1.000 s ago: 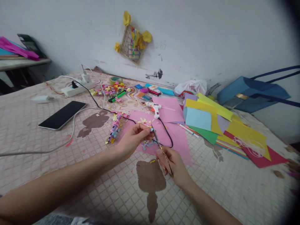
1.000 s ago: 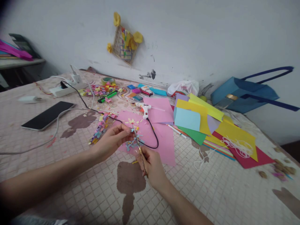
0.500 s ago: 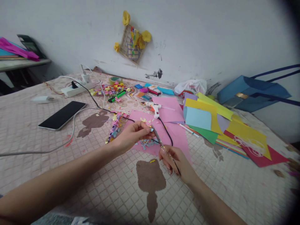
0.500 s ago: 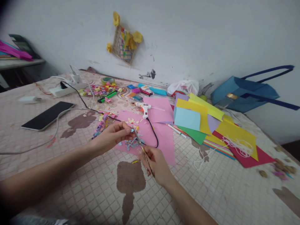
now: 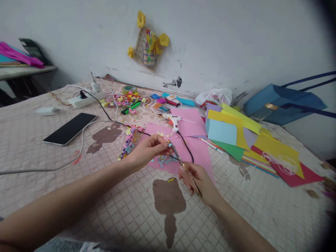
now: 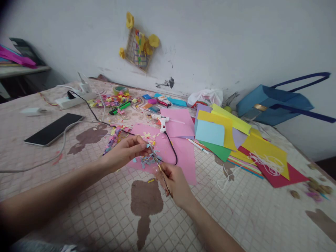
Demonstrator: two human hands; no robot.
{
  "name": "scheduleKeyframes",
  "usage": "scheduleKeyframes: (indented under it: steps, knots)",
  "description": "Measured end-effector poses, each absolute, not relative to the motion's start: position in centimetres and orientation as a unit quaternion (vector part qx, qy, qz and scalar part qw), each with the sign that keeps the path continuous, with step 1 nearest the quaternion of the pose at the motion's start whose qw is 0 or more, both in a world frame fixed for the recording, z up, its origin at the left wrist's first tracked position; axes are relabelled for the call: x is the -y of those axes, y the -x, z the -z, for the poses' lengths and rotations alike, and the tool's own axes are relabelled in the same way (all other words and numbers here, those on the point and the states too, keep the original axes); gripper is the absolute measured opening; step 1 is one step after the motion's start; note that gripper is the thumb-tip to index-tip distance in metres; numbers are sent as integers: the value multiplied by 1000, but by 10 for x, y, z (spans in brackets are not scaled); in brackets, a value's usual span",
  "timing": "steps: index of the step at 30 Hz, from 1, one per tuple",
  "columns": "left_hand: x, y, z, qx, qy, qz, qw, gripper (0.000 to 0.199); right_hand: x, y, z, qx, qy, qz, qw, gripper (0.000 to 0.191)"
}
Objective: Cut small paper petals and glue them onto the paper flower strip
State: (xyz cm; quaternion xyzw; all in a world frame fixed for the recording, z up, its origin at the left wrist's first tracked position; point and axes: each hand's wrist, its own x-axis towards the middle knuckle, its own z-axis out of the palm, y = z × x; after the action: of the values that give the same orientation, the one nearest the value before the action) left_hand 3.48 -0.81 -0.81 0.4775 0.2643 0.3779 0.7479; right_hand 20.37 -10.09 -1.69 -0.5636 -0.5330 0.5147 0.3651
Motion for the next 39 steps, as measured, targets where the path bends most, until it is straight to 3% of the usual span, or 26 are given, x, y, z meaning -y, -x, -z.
scheduleKeyframes:
  steps: [39]
  knots:
    - [10,-36,5,-269,-470,-388,746,17,102,-205,17,547,570,-496,360,41]
